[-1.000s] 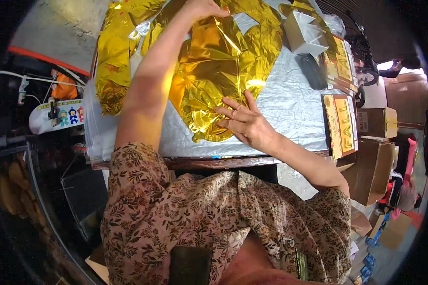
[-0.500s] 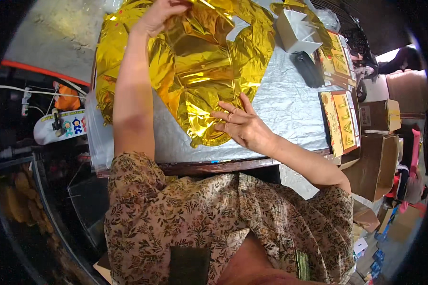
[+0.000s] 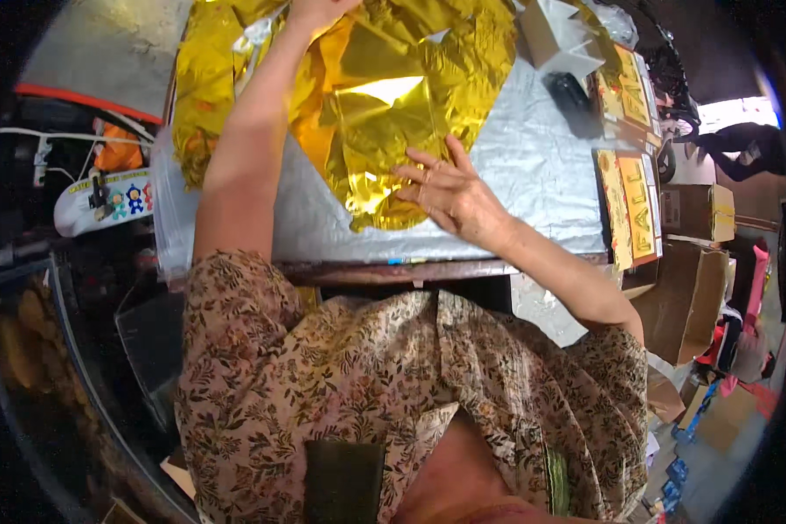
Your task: The person folds a gold foil letter balloon by hand on a workspace.
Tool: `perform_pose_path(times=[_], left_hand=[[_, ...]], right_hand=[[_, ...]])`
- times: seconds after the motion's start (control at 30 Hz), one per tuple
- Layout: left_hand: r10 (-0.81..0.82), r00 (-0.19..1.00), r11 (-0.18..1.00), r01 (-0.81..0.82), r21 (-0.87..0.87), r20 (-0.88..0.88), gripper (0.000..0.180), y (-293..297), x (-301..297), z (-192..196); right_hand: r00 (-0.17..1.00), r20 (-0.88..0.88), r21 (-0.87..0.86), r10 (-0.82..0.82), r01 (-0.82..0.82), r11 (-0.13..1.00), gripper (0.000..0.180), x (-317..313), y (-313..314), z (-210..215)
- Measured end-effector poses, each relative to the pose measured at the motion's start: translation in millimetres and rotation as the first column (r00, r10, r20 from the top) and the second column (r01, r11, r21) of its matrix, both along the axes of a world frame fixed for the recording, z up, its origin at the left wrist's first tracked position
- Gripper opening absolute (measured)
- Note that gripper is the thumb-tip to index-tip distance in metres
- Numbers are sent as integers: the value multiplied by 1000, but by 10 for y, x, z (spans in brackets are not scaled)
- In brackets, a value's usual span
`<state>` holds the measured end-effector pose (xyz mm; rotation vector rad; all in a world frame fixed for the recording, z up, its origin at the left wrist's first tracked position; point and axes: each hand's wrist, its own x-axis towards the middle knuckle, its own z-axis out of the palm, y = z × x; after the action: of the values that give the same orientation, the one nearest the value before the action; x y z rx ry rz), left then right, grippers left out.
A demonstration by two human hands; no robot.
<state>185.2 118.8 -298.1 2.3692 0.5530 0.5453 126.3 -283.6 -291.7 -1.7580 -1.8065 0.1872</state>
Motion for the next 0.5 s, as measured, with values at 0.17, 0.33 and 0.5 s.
perform_pose_path(times=[0.17,0.33,0.5], left_hand=[[-281,959,947,270,172,42,29,-424,-832,222],[-463,874,881,436,182,150,30,-970,-1293,287],[-382,920,896,345,280,86,30,-945,-1361,7]], right_hand=[[998,-21,-37,63,-64,997,37,4,51,95],[946,-325,-27,-3,-6,1000,47,225,-11,201],[993,-83,25,-79,81,996,37,443,198,32]])
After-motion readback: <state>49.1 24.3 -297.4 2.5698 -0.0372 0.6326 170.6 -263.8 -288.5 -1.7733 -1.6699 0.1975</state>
